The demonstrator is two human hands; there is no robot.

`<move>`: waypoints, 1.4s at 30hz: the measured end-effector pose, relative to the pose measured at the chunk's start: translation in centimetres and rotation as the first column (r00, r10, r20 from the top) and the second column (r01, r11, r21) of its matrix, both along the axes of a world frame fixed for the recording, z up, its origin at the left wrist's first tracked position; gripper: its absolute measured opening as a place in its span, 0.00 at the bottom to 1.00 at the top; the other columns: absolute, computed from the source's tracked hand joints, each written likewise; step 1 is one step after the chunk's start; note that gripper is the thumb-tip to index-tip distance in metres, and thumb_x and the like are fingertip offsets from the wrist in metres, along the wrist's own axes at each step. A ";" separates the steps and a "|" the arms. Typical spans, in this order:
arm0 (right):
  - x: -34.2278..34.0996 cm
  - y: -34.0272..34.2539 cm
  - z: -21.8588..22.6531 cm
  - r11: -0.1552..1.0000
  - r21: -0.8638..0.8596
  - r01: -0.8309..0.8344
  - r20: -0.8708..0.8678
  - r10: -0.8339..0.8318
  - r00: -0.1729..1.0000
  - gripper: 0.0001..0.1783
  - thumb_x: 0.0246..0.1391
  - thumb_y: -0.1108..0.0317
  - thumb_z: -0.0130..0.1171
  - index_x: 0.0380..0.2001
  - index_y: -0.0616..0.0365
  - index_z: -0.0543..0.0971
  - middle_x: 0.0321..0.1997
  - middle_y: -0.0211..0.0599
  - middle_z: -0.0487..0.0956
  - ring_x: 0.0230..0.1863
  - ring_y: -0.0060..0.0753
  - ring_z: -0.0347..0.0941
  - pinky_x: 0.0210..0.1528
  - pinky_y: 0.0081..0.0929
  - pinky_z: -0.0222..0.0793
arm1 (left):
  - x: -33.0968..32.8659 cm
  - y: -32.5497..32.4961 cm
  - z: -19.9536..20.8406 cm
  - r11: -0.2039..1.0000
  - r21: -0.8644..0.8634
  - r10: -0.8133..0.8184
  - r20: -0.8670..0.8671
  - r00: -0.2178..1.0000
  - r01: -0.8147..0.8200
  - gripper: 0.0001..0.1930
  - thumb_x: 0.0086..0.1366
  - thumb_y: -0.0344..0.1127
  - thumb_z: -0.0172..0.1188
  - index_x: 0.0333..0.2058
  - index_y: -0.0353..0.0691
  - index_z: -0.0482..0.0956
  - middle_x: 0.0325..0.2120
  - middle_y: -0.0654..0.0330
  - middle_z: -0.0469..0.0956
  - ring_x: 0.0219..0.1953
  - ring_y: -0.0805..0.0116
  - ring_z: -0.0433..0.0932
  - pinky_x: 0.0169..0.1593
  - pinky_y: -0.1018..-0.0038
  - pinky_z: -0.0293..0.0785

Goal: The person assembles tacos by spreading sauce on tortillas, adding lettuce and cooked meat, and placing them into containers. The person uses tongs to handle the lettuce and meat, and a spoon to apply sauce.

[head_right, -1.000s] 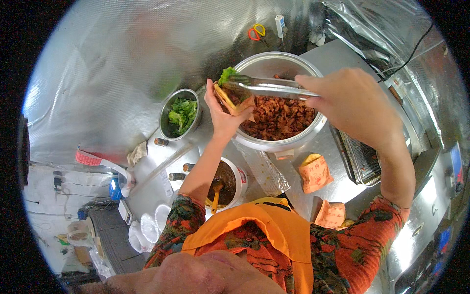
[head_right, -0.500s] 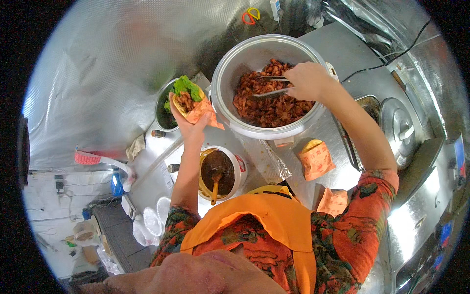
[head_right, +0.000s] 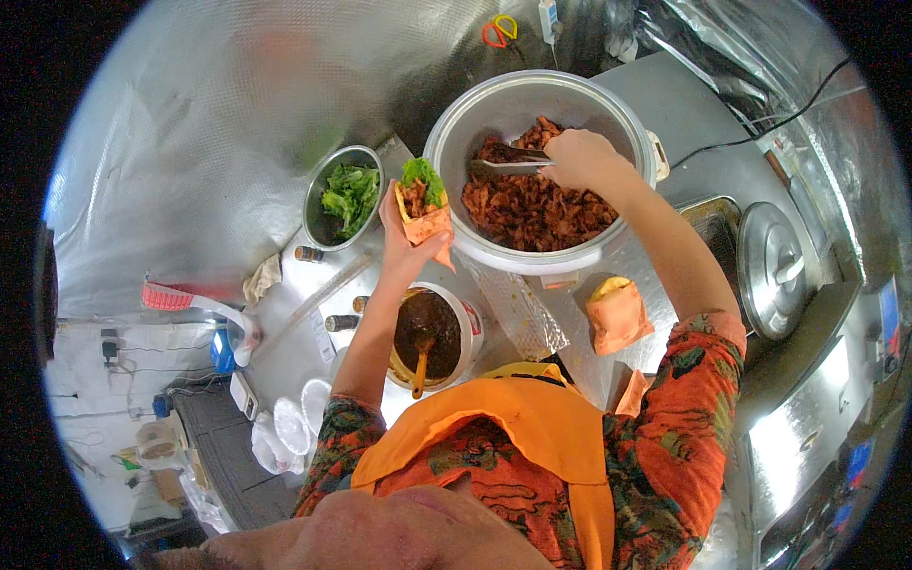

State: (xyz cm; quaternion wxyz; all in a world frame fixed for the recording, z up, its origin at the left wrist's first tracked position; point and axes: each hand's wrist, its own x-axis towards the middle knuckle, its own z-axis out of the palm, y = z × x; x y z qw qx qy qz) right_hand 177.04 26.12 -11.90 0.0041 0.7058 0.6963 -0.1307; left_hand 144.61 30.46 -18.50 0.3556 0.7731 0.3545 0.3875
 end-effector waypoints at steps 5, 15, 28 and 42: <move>1.4 -0.7 -0.9 0.992 0.105 -0.069 -0.142 0.083 0.986 0.15 0.58 0.59 0.58 0.41 0.58 0.83 0.30 0.46 0.82 0.34 0.44 0.81 0.41 0.43 0.77 | -0.2 0.4 0.3 0.996 -0.087 -0.002 0.040 0.999 0.006 0.59 0.46 0.36 0.77 0.69 0.30 0.44 0.60 0.49 0.58 0.63 0.58 0.65 0.64 0.65 0.66; 4.7 -9.0 7.6 0.978 -0.001 0.209 -0.691 -0.152 0.707 0.20 0.61 0.65 0.59 0.56 0.49 0.80 0.20 0.22 0.73 0.17 0.12 0.66 0.20 0.14 0.64 | 0.3 0.0 3.9 0.992 0.094 0.090 -0.003 0.996 -0.089 0.58 0.43 0.37 0.79 0.68 0.31 0.50 0.60 0.48 0.59 0.62 0.57 0.66 0.65 0.65 0.64; -1.5 -10.8 13.2 0.807 0.570 -0.154 -0.183 0.308 0.934 0.19 0.56 0.62 0.62 0.50 0.55 0.81 0.33 0.50 0.81 0.29 0.52 0.76 0.32 0.37 0.72 | 5.4 0.6 7.4 0.948 0.301 0.080 0.099 0.992 -0.106 0.60 0.40 0.38 0.80 0.67 0.30 0.50 0.57 0.49 0.60 0.61 0.52 0.62 0.66 0.60 0.59; 0.1 -12.6 11.7 0.872 0.486 0.062 -0.403 0.161 0.901 0.25 0.57 0.70 0.64 0.59 0.55 0.75 0.29 0.49 0.77 0.23 0.22 0.65 0.29 0.23 0.67 | 9.5 1.7 6.5 0.949 0.273 0.112 0.186 0.976 -0.160 0.64 0.39 0.40 0.82 0.68 0.30 0.46 0.60 0.48 0.56 0.64 0.53 0.59 0.68 0.62 0.56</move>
